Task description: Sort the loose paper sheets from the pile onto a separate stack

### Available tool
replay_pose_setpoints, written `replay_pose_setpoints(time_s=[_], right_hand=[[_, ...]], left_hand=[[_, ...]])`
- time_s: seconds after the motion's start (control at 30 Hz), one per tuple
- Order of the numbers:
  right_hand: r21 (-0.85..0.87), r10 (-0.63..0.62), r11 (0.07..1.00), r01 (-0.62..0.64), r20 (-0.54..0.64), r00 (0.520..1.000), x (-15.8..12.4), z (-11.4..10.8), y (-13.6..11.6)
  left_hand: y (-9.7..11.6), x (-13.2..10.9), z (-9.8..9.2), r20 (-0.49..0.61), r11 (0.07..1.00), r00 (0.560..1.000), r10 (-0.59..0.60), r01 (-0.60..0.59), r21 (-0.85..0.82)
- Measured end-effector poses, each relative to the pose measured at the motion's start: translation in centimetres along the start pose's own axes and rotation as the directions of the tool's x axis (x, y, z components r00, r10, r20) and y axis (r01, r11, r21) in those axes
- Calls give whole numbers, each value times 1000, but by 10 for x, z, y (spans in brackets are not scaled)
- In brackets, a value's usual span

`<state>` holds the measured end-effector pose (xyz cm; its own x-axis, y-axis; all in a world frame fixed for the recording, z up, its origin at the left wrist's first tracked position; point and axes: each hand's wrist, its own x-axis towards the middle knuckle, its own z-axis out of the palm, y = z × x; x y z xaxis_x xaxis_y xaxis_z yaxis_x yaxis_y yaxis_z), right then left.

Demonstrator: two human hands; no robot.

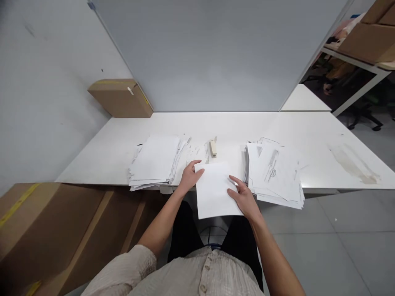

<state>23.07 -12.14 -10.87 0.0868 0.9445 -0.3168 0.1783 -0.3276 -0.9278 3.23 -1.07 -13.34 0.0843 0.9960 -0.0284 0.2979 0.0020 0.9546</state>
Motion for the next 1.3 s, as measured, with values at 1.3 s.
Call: replay_pose_setpoints(time_s=[1.3], right_hand=[[-38, -145, 989, 141, -136, 980, 26, -16, 26]], left_hand=[[12, 57, 0, 397, 645, 855, 332, -513, 566]])
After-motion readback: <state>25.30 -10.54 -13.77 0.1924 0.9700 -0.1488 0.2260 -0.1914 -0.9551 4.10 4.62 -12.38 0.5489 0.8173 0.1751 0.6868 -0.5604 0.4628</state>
